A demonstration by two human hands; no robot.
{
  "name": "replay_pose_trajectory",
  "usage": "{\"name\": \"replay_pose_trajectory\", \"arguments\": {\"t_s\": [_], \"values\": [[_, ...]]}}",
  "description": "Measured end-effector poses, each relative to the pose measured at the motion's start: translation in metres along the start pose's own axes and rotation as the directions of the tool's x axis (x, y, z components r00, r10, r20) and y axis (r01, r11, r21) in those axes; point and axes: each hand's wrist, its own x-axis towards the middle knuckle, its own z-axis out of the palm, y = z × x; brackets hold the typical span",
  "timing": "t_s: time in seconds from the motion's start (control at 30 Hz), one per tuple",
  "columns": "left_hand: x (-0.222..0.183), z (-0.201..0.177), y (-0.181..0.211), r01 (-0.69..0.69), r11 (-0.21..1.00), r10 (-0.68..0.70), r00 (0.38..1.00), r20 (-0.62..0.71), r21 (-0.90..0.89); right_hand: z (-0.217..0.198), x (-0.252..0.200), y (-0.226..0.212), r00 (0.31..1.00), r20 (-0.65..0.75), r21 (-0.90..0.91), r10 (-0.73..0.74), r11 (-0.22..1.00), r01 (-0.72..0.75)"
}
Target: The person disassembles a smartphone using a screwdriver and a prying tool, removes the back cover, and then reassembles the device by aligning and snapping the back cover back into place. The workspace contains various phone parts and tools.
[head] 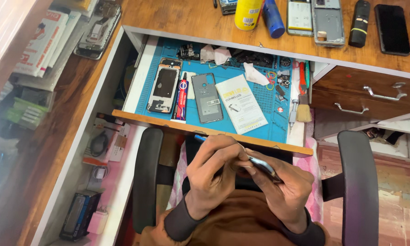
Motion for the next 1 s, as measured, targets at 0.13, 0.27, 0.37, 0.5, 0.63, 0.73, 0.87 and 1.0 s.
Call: {"name": "replay_pose_trajectory", "arguments": {"t_s": [0.13, 0.27, 0.37, 0.5, 0.63, 0.73, 0.87, 1.0], "values": [[0.001, 0.004, -0.001, -0.007, 1.000, 0.007, 1.000, 0.023, 0.004, -0.004, 0.001, 0.003, 0.990, -0.030, 0.028, 0.139, 0.990, -0.138], [0.012, -0.004, 0.000, -0.160, 0.974, 0.120, 0.965, 0.235, 0.159, -0.014, 0.012, 0.001, 0.930, -0.044, 0.232, 0.364, 0.909, -0.345], [0.015, -0.002, 0.002, -0.079, 0.978, 0.011, 0.942, 0.334, 0.191, -0.022, 0.028, 0.004, 0.801, 0.016, 0.363, 0.598, 0.743, -0.562], [0.009, 0.009, -0.007, 0.089, 0.989, -0.126, 0.924, 0.360, 0.119, -0.024, 0.032, 0.016, 0.720, 0.080, 0.382, 0.690, 0.646, -0.661], [0.000, 0.013, -0.016, 0.200, 0.980, -0.194, 0.928, 0.318, 0.014, -0.030, 0.024, 0.030, 0.735, 0.159, 0.248, 0.659, 0.694, -0.676], [-0.003, 0.010, -0.017, 0.255, 0.967, -0.242, 0.935, 0.260, -0.016, -0.034, 0.021, 0.038, 0.788, 0.286, 0.252, 0.546, 0.750, -0.611], [-0.005, 0.005, -0.017, 0.479, 0.813, -0.405, 0.873, 0.271, -0.330, -0.030, 0.024, 0.036, 0.813, 0.344, 0.336, 0.470, 0.747, -0.574], [-0.007, 0.009, -0.039, 0.585, 0.431, -0.545, 0.776, 0.317, -0.687, -0.021, 0.033, 0.029, 0.862, 0.327, 0.344, 0.388, 0.800, -0.491]]}}
